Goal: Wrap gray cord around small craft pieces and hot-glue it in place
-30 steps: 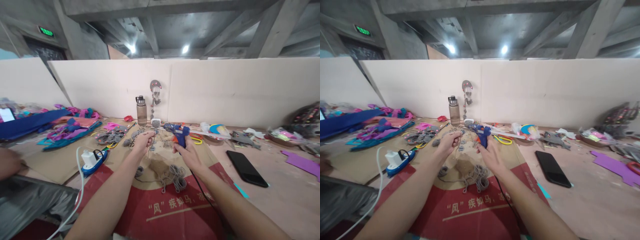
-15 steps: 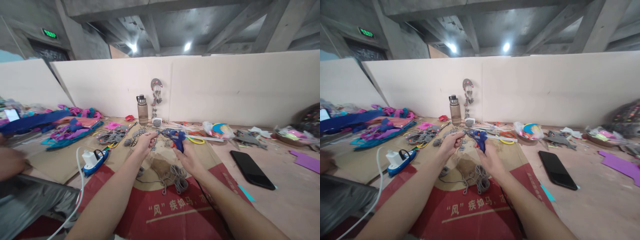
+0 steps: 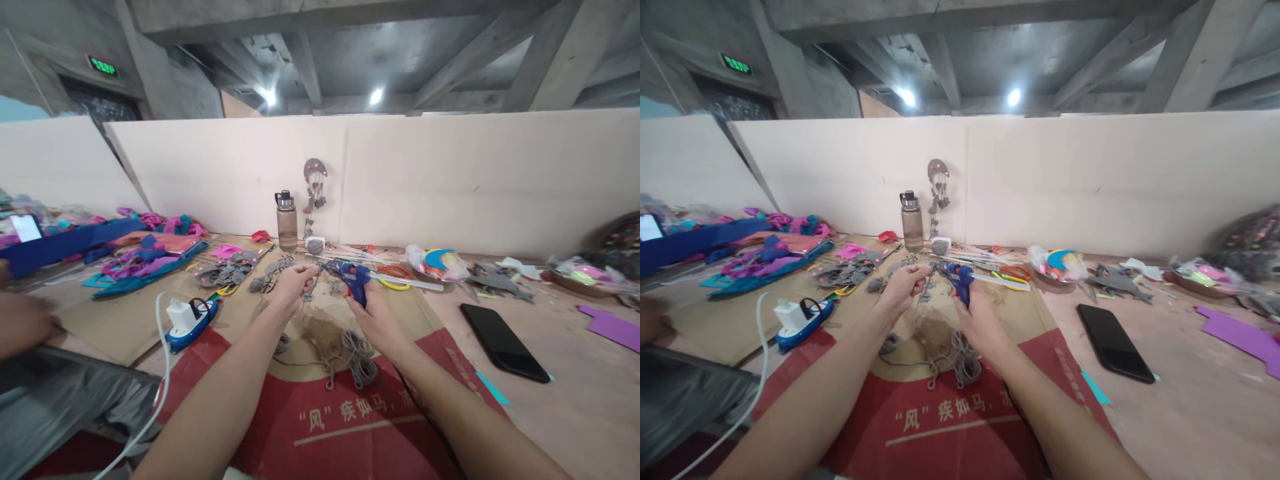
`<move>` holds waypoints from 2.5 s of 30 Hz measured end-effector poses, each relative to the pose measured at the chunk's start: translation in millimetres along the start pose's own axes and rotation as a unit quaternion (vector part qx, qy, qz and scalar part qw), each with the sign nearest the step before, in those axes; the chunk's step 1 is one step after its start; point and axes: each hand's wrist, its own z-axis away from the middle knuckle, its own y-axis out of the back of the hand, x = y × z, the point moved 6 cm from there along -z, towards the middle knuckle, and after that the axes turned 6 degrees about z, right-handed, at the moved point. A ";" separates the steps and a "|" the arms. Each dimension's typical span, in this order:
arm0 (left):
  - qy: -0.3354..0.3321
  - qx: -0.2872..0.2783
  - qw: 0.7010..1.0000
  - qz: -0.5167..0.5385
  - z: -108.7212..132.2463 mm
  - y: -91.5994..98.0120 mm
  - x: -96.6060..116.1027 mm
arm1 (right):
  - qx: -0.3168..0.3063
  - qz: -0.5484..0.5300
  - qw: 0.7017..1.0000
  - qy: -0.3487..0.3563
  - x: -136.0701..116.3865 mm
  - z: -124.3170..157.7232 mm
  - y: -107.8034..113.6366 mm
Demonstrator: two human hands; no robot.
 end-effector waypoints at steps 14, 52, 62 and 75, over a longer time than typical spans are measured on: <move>0.000 -0.015 1.000 0.002 0.1 -1.6 -1.1 | -0.011 0.011 1.000 0.001 -1.6 3.6 1.0; -0.135 0.015 0.976 -0.172 12.0 -8.3 20.5 | 0.085 0.215 0.970 -0.078 74.8 10.8 84.8; -0.192 0.028 0.953 -0.233 29.4 -21.0 29.4 | 0.006 -0.353 0.920 -0.169 -6.8 -32.9 -38.8; -0.165 0.022 0.963 -0.213 21.9 -16.8 21.6 | 0.028 -0.256 0.956 -0.141 5.2 -32.3 -34.2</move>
